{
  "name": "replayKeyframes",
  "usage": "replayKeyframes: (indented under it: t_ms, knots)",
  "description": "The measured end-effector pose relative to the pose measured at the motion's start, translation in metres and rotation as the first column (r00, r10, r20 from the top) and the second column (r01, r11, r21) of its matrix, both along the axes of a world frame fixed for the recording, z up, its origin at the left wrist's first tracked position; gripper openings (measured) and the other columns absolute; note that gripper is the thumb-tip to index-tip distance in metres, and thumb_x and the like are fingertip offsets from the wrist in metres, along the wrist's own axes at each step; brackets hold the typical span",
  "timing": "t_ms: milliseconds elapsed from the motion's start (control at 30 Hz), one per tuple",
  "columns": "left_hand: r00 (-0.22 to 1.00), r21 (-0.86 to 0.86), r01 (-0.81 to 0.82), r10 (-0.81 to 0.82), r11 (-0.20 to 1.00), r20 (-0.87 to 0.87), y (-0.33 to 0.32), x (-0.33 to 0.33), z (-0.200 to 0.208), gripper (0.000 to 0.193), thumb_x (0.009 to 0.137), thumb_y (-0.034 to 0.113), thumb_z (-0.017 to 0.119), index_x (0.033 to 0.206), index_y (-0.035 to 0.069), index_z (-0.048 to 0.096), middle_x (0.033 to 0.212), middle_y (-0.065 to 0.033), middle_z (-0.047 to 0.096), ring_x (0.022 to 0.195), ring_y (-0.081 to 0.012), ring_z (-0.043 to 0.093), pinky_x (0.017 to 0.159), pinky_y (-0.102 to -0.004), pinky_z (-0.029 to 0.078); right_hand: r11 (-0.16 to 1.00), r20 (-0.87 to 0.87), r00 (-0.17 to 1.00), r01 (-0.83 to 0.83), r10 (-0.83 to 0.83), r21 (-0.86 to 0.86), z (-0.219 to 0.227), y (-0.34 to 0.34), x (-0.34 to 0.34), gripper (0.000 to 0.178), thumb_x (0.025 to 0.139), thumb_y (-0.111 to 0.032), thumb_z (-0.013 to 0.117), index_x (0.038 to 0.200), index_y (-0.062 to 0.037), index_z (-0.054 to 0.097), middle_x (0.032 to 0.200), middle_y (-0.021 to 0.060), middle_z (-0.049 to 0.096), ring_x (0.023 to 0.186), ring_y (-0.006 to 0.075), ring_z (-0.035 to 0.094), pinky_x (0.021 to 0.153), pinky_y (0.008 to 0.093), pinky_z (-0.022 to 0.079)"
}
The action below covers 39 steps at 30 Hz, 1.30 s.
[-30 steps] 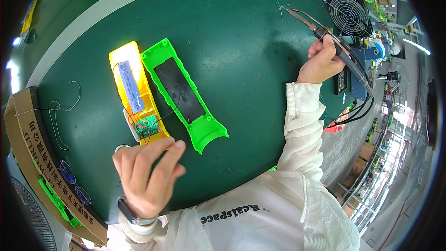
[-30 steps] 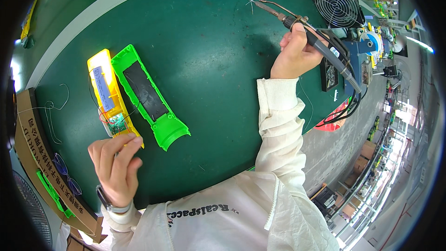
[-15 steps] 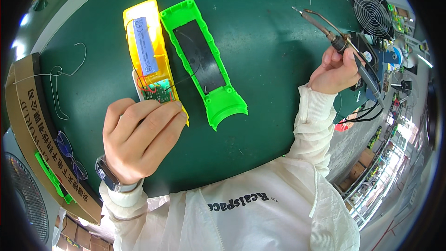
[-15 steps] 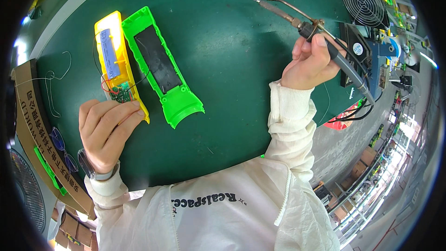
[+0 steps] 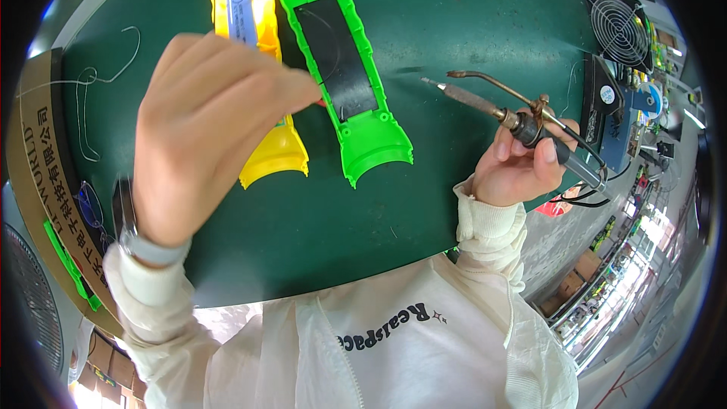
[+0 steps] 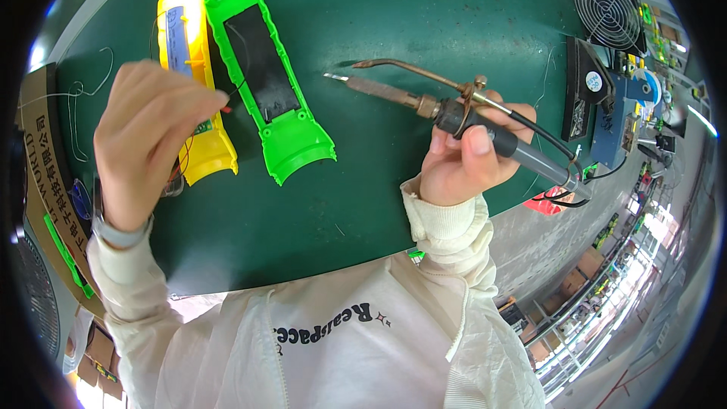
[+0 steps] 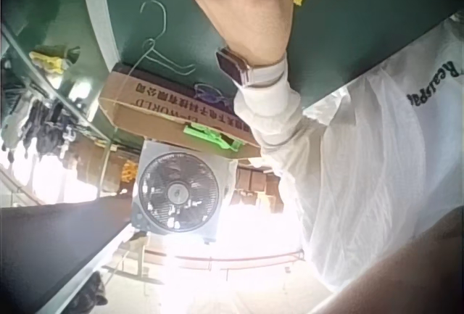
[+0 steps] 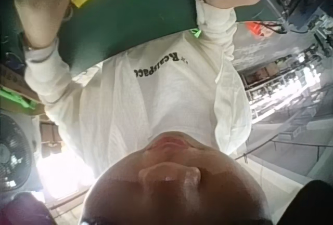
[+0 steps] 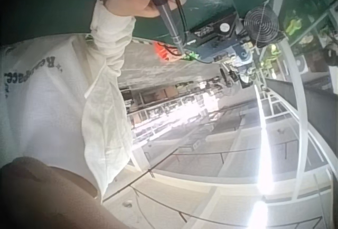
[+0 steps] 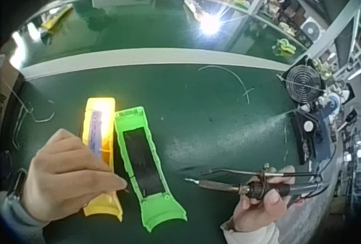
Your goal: The recorder uses a soldering iron to connect wires and components inside yellow and green plastic flashlight housings on a factory assembly line.
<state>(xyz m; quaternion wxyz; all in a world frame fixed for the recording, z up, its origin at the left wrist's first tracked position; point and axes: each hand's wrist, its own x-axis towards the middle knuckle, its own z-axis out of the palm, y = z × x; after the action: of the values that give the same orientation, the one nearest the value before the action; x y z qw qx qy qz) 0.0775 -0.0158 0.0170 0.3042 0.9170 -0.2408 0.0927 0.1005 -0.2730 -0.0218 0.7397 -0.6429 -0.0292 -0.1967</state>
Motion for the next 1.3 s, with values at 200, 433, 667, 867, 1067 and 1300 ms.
replayKeyframes:
  t_ms: [200,433,667,867,1067,1300]
  knots:
    - [0.972,0.020,0.234,-0.235,0.972,0.016,-0.004,0.034,0.003,0.014,0.067,0.003,0.065,0.079,0.005,0.058,0.073,-0.0052,0.055,0.070,-0.0223,0.051,0.065,-0.0321,0.038,0.995,0.006,0.995,-0.100,0.100,-0.018,0.002,0.008,-0.011,0.030,0.070,-0.026,0.061,0.077,-0.0044,0.042,0.058,0.0058,0.044,0.040,0.0082,0.037,0.035,0.0180,0.032]
    - [0.843,0.224,0.537,-0.529,0.813,-0.099,-0.009,0.069,0.033,0.012,0.079,0.011,0.054,0.073,0.001,0.056,0.080,-0.0103,0.056,0.081,-0.0214,0.053,0.070,-0.0308,0.043,0.996,-0.079,0.993,-0.089,0.090,0.009,0.005,0.012,-0.019,0.036,0.065,-0.027,0.066,0.081,-0.0050,0.043,0.055,0.0045,0.043,0.037,0.0086,0.036,0.034,0.0193,0.034]
    - [0.686,0.156,0.714,-0.636,0.683,-0.355,-0.014,0.099,0.026,0.011,0.077,0.011,0.053,0.073,0.002,0.059,0.078,-0.0090,0.056,0.080,-0.0218,0.052,0.073,-0.0304,0.040,0.994,-0.005,0.999,-0.041,0.041,-0.097,0.001,0.011,-0.026,0.033,0.068,-0.026,0.064,0.078,-0.0043,0.041,0.055,0.0037,0.041,0.038,0.0085,0.038,0.037,0.0198,0.035]
    - [0.700,0.318,0.650,-0.381,0.690,-0.604,-0.037,0.101,0.028,0.011,0.073,0.015,0.057,0.067,0.006,0.058,0.067,-0.0059,0.055,0.068,-0.0215,0.051,0.068,-0.0310,0.037,0.956,0.140,0.990,0.012,0.031,-0.294,-0.005,0.017,-0.024,0.037,0.071,-0.030,0.065,0.075,-0.0052,0.037,0.047,0.0027,0.038,0.035,0.0083,0.035,0.035,0.0190,0.031]
    - [0.736,0.240,0.658,-0.541,0.714,-0.407,-0.027,0.097,0.038,0.011,0.071,0.014,0.056,0.063,0.008,0.058,0.066,-0.0041,0.056,0.067,-0.0209,0.051,0.066,-0.0302,0.036,0.943,-0.019,0.988,-0.152,0.154,-0.296,-0.003,0.002,-0.035,0.042,0.072,-0.027,0.069,0.085,-0.0038,0.036,0.062,0.0072,0.048,0.053,0.0123,0.046,0.058,0.0287,0.046]
    - [0.829,0.266,0.557,-0.503,0.787,-0.245,-0.027,0.087,0.021,0.010,0.070,0.012,0.055,0.065,0.005,0.059,0.064,-0.0096,0.059,0.064,-0.0240,0.055,0.064,-0.0320,0.036,0.959,0.072,0.997,0.017,0.003,-0.284,-0.002,0.022,-0.028,0.041,0.069,-0.032,0.068,0.073,-0.0048,0.037,0.048,0.0026,0.039,0.037,0.0086,0.037,0.032,0.0185,0.031]
